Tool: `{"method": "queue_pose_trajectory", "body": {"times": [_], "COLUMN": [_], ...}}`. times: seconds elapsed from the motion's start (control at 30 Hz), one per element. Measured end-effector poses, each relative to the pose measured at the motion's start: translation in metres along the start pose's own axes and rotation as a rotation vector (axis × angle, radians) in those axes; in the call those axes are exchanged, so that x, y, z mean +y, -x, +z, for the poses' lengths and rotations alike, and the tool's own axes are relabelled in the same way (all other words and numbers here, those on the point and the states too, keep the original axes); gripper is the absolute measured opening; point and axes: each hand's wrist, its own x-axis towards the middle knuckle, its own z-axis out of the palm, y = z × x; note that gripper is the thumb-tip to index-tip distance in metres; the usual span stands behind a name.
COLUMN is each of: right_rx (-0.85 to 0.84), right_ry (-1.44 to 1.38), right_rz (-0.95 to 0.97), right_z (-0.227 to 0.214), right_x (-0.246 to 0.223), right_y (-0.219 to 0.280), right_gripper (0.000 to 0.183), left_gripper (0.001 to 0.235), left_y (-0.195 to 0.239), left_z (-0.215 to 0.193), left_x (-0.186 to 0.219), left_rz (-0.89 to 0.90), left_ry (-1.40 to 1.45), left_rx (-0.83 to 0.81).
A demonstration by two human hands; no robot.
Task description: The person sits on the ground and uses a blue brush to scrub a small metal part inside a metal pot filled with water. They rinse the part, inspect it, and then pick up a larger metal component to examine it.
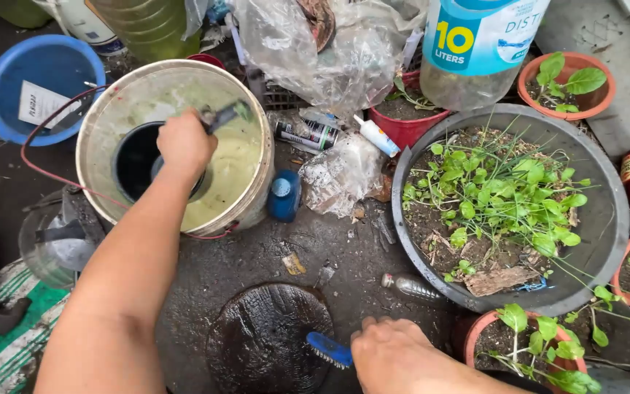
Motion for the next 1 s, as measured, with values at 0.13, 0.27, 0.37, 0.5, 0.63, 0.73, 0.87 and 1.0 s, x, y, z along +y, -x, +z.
{"method": "queue_pose_trajectory", "body": {"times": [0.13, 0.27, 0.37, 0.5, 0.63, 0.73, 0.87, 1.0], "right_rx": [0.011, -0.008, 0.023, -0.056, 0.022, -0.034, -0.037, -0.102], "right_ry": [0.001, -0.026, -0.05, -0.126, -0.102, -0.152, -0.128, -0.137], "right_rz": [-0.024, -0.043, -0.048, -0.036, -0.083, -0.063, -0.095, -0.098], "right_z": [-0.002, 0.0, 0.016, 0.014, 0.016, 0.009, 0.016, -0.006], "right_x": [-0.005, -0.006, 0.003, 0.007, 0.007, 0.004, 0.004, 0.001], "right_y": [0.001, 0.008, -0.005, 0.001, 0.009, 0.022, 0.021, 0.026], "right_gripper": [0.038, 0.034, 0.033, 0.041, 0.032, 0.033, 0.036, 0.035], "left_gripper": [0.05, 0.04, 0.048, 0.072, 0.019, 0.044, 0.038, 0.044], "left_y": [-0.026, -0.024, -0.034, -0.072, -0.061, -0.047, -0.019, 0.01], "left_z": [0.022, 0.072, 0.082, 0.113, 0.102, 0.076, 0.035, 0.008], "left_x": [-0.028, -0.036, -0.049, -0.068, -0.061, -0.057, -0.054, -0.026], "left_rz": [-0.005, -0.321, -0.355, -0.083, 0.064, -0.133, -0.518, -0.485], "left_ry": [0.421, 0.887, 0.646, 0.077, 0.002, 0.539, 1.13, 0.743], "left_rx": [0.17, -0.086, -0.257, -0.357, -0.362, -0.116, -0.126, -0.554]}}
